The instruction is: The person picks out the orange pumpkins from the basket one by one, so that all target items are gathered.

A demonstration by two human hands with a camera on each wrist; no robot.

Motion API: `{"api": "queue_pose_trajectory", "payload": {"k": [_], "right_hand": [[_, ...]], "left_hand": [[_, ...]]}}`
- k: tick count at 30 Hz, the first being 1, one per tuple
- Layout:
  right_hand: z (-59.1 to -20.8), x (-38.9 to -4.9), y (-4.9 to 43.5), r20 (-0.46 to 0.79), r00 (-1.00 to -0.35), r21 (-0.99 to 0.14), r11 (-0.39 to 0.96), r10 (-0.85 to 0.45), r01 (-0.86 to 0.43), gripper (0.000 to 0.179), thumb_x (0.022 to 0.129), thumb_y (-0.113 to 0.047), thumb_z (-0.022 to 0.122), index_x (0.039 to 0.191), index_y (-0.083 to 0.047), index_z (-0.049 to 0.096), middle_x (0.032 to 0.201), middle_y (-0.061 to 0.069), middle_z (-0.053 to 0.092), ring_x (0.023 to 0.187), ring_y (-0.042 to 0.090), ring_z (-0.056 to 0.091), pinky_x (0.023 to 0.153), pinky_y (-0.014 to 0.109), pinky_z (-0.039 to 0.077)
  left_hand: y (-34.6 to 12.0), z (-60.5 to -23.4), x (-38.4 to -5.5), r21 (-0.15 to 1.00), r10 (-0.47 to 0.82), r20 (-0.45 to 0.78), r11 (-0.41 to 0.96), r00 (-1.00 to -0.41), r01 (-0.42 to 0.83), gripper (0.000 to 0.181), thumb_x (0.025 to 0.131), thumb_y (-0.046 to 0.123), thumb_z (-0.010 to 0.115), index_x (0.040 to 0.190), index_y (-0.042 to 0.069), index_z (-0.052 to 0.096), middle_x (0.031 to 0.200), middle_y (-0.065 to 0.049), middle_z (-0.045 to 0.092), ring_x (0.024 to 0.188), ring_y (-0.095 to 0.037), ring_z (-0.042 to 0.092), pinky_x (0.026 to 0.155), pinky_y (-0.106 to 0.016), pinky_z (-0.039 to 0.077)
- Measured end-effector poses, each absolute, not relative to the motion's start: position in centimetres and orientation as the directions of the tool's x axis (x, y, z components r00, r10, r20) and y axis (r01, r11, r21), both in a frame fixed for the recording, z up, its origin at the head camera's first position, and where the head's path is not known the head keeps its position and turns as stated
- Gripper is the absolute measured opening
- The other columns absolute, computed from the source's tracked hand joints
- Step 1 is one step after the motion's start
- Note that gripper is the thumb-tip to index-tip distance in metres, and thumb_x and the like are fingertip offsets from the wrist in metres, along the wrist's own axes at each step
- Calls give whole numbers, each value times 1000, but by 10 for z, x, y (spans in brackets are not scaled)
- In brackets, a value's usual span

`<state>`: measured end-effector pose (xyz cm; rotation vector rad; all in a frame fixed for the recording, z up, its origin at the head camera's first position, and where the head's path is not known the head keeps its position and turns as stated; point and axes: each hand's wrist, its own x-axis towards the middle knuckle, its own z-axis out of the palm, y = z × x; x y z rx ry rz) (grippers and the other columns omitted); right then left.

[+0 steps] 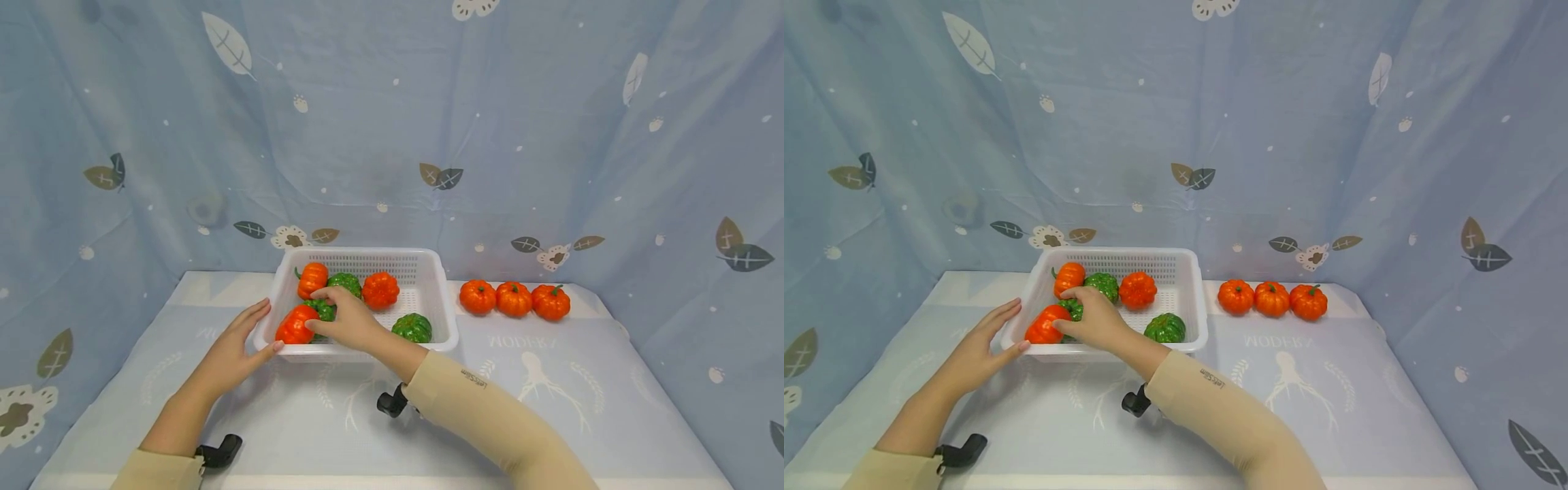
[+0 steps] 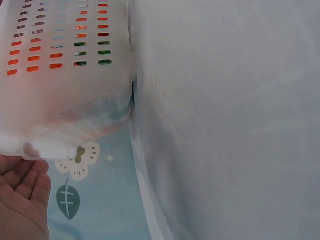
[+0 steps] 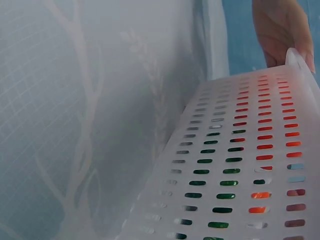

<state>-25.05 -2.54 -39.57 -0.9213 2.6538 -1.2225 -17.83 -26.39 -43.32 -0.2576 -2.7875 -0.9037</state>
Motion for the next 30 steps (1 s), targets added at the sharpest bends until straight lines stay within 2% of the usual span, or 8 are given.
{"api": "queue_pose_trajectory", "payload": {"k": [5, 11, 21, 30], "right_hand": [[-396, -254, -30, 119, -807, -684, 541, -578, -489, 63, 90, -42, 75, 143, -18, 53, 142, 2, 54, 126, 23, 56, 99, 34, 50], [-397, -260, -32, 60, -791, -723, 519, -609, -455, 66, 89, -42, 76, 145, -15, 52, 143, 4, 54, 125, 24, 55, 99, 33, 50], [-399, -265, -35, -23, -760, -782, 486, -650, -391, 67, 87, -38, 79, 143, -11, 53, 140, 1, 58, 113, 13, 60, 91, 23, 52], [-399, -264, -37, -7, -790, -790, 487, -613, -371, 62, 85, -36, 81, 137, -12, 58, 132, -1, 62, 102, 9, 62, 83, 20, 53]], "left_hand": [[-264, -432, -177, 566, 112, 250, 789, -962, 239, 87, 91, 50, 69, 155, 4, 33, 160, -16, 30, 140, -48, 34, 102, -75, 33], [-264, -429, -176, 573, 120, 258, 780, -959, 252, 85, 91, 47, 70, 155, 5, 34, 160, -15, 30, 140, -48, 35, 102, -74, 33], [-265, -432, -178, 564, 127, 260, 785, -957, 257, 86, 91, 48, 69, 155, 4, 33, 160, -15, 30, 140, -48, 34, 103, -74, 32], [-266, -434, -179, 557, 129, 264, 789, -956, 260, 85, 92, 48, 69, 155, 4, 33, 160, -16, 31, 139, -49, 35, 102, -75, 32]]}}
